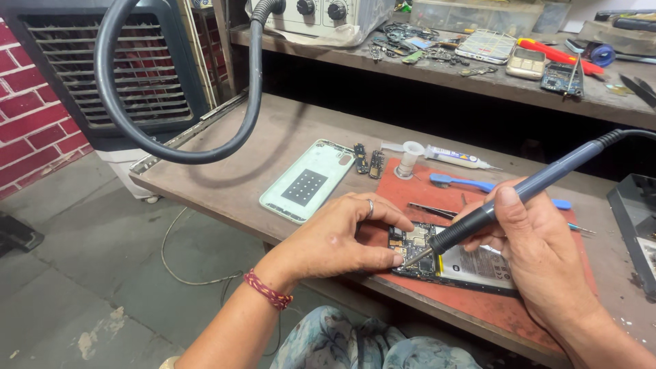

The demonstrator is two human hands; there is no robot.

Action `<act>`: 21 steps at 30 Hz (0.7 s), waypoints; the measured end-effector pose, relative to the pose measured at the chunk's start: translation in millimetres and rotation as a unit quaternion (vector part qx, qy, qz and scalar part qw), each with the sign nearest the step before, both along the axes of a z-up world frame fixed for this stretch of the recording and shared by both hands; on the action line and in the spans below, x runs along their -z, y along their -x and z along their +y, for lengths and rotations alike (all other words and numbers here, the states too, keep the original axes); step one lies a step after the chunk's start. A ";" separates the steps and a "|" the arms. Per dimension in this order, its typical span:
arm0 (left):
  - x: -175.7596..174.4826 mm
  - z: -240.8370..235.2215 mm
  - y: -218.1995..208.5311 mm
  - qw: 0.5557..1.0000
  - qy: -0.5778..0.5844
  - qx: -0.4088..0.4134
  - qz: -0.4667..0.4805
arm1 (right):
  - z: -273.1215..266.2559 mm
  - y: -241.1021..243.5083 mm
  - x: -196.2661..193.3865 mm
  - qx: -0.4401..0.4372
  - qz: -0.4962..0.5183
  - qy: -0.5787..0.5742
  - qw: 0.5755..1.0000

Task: The person cleans the motherboard of a disassembled smartphone using a small brush. They then use tweezers to position a small component on the circuit board and solder it into place using a soldering iron. The person works on a cluttered workbench with various tools and electronic parts visible.

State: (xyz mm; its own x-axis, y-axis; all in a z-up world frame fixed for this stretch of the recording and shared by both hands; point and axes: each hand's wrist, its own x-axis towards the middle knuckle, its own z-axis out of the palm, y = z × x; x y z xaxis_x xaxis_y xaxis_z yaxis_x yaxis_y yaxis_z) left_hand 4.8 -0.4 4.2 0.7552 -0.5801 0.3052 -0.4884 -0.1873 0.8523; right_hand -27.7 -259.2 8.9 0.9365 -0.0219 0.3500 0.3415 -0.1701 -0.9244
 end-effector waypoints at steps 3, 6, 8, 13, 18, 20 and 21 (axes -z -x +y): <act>0.1 0.0 -0.8 1.000 0.004 0.009 -0.029 | 1.2 -1.0 1.1 0.014 0.010 -0.012 1.000; 0.8 0.2 -0.8 1.000 -0.003 0.002 -0.012 | 0.2 -1.3 1.0 0.010 0.009 -0.007 1.000; 0.9 0.0 -1.0 1.000 -0.003 0.004 -0.021 | 0.4 -1.1 1.6 0.007 0.009 -0.009 1.000; 1.1 -0.1 -0.5 1.000 0.000 0.007 -0.014 | 0.6 0.5 0.6 -0.001 0.010 -0.014 1.000; 1.3 -0.4 -1.0 1.000 -0.007 0.004 -0.013 | 1.0 0.4 -1.2 0.016 0.015 -0.005 1.000; 1.2 0.0 -1.9 1.000 0.000 0.013 -0.012 | 0.8 -0.4 -0.8 0.010 0.014 -0.007 1.000; 1.5 -0.1 -2.4 1.000 0.004 0.017 -0.012 | 0.3 -0.7 -0.6 0.006 0.013 -0.007 1.000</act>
State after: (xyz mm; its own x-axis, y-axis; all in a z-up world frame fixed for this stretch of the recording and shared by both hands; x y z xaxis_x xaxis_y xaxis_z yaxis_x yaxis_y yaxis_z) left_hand 7.2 -0.5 2.6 0.7278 -0.6026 0.3275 -0.5141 -0.1631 0.8421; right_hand -27.0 -259.0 9.5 0.9450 -0.0385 0.3249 0.3150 -0.1613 -0.9353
